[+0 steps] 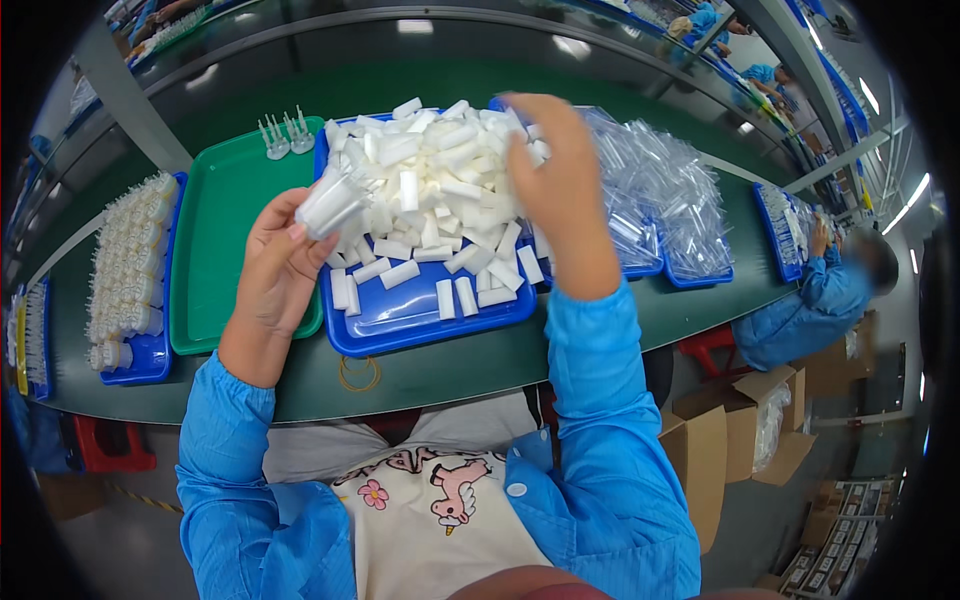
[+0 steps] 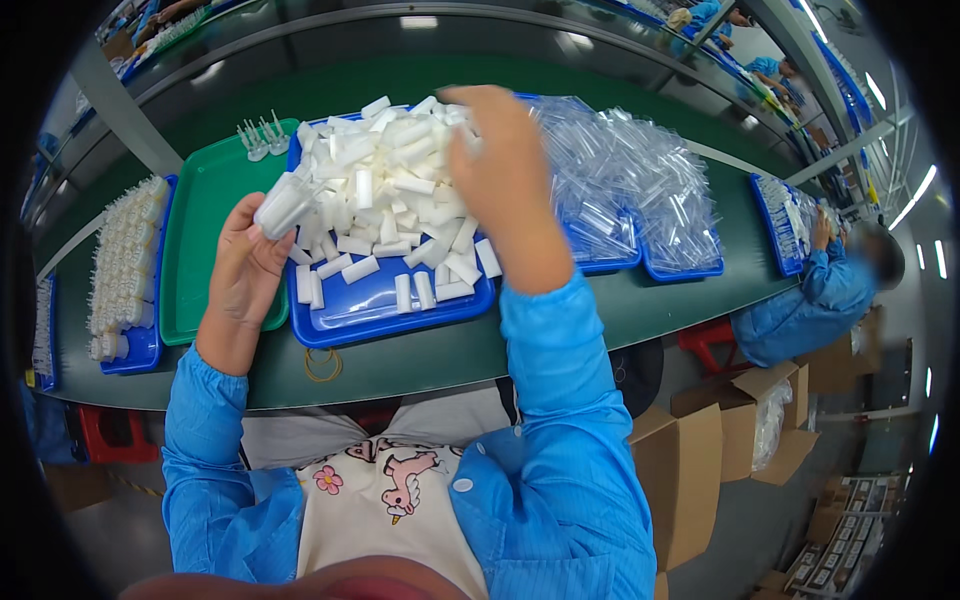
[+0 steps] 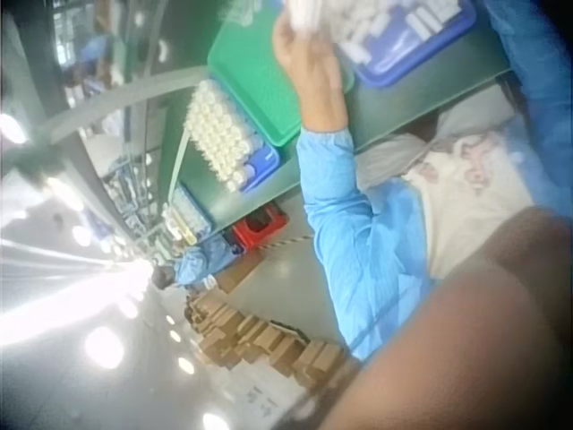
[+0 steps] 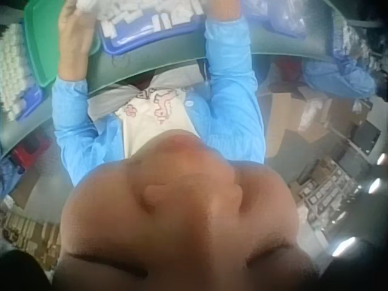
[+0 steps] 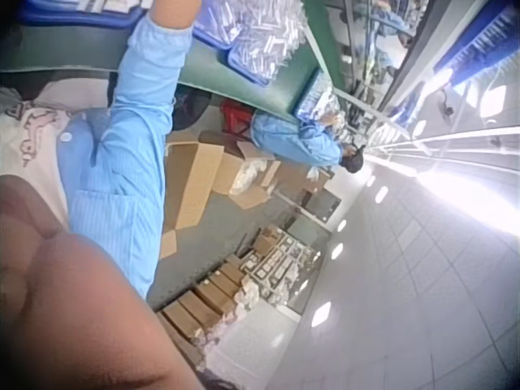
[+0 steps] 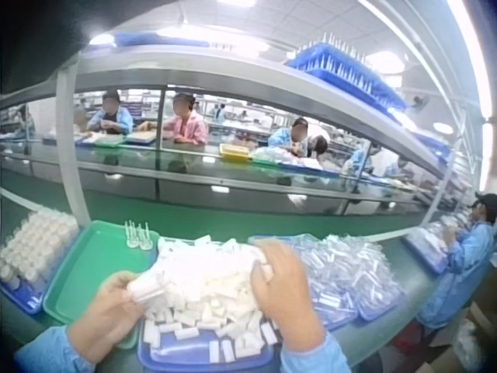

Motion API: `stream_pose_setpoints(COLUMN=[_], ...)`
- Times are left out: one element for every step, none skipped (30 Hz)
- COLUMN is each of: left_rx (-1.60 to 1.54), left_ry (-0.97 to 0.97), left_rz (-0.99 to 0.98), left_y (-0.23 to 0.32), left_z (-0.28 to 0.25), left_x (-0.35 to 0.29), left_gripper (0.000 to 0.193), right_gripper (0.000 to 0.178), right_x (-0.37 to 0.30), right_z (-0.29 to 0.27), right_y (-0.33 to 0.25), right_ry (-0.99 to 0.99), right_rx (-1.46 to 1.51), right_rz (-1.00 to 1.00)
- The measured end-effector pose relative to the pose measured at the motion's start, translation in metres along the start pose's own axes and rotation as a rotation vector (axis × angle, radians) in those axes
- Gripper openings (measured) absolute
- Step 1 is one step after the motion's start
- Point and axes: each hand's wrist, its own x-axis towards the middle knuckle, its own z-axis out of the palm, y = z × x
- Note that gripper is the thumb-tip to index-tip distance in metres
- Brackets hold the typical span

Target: Assembling small white plastic components into clear plastic tubes and organizing them.

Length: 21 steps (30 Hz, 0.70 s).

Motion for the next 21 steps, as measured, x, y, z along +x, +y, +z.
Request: stream_pose_setpoints(left_rx=[-0.003, -0.01, -0.025, -0.034, -0.036, -0.047, -0.057, -0.057, -0.055, -0.053, -0.05, -0.044, -0.039, -0.039, -0.049, -0.061, -0.057, -0.03, -0.003, -0.003, 0.024], left_ry=[-0.005, -0.017, 0.017, 0.057, 0.055, 0.048, 0.042, 0.044, -0.002, -0.048, -0.047, -0.034, -0.02, -0.019, -0.026, -0.032, -0.023, -0.001, 0.023, 0.04, 0.029], left_rz=[0.027, 0.029, 0.008, -0.011, -0.003, -0.03, -0.058, -0.053, -0.066, -0.079, -0.078, -0.075, -0.073, -0.073, -0.06, -0.046, -0.042, -0.035, -0.028, -0.02, -0.017], left_y=[0.0, -0.001, -0.002, -0.002, 0.0, 0.003, 0.005, 0.004, 0.004, 0.005, 0.005, 0.004, 0.003, 0.002, 0.003, 0.004, 0.005, 0.004, 0.003, 0.001, 0.0], left_z=[-0.001, 0.002, 0.006, 0.009, 0.011, 0.011, 0.012, 0.01, 0.005, 0.002, 0.002, 0.004, 0.006, 0.007, 0.007, 0.007, 0.007, 0.007, 0.008, 0.008, 0.009], left_x=[0.001, 0.004, 0.006, 0.007, 0.007, 0.005, 0.003, 0.002, 0.003, 0.003, 0.002, 0.002, 0.003, 0.004, 0.003, 0.003, 0.002, 0.002, 0.002, 0.003, 0.003], left_gripper=[0.035, 0.035, 0.037, 0.04, 0.04, 0.041, 0.042, 0.042, 0.042, 0.041, 0.041, 0.041, 0.041, 0.041, 0.041, 0.04, 0.04, 0.041, 0.041, 0.041, 0.042], right_gripper=[0.033, 0.032, 0.033, 0.033, 0.033, 0.033, 0.032, 0.032, 0.031, 0.029, 0.029, 0.031, 0.032, 0.032, 0.034, 0.035, 0.035, 0.038, 0.04, 0.04, 0.04], right_x=[0.0, -0.005, -0.015, -0.023, -0.026, -0.029, -0.03, -0.03, -0.028, -0.028, -0.028, -0.03, -0.032, -0.032, -0.031, -0.03, -0.03, -0.026, -0.022, -0.018, -0.012], right_z=[-0.012, -0.025, -0.041, -0.052, -0.054, -0.055, -0.055, -0.054, -0.05, -0.047, -0.046, -0.047, -0.047, -0.048, -0.046, -0.045, -0.046, -0.047, -0.046, -0.044, -0.039], right_y=[0.022, 0.047, 0.071, 0.087, 0.091, 0.089, 0.089, 0.089, 0.086, 0.084, 0.083, 0.085, 0.087, 0.091, 0.092, 0.093, 0.094, 0.089, 0.084, 0.078, 0.068], right_ry=[0.054, 0.11, 0.075, 0.042, 0.045, -0.047, -0.14, -0.14, -0.123, -0.107, -0.106, -0.115, -0.123, -0.124, -0.135, -0.147, -0.152, -0.134, -0.117, -0.126, 0.032], right_rx=[-0.159, -0.321, -0.405, -0.481, -0.481, -0.524, -0.564, -0.562, -0.608, -0.654, -0.651, -0.685, -0.719, -0.718, -0.736, -0.754, -0.745, -0.726, -0.705, -0.693, -0.412], right_rz=[0.058, 0.113, 0.163, 0.213, 0.206, 0.365, 0.525, 0.52, 0.528, 0.537, 0.537, 0.523, 0.509, 0.509, 0.514, 0.519, 0.515, 0.462, 0.408, 0.398, 0.406])
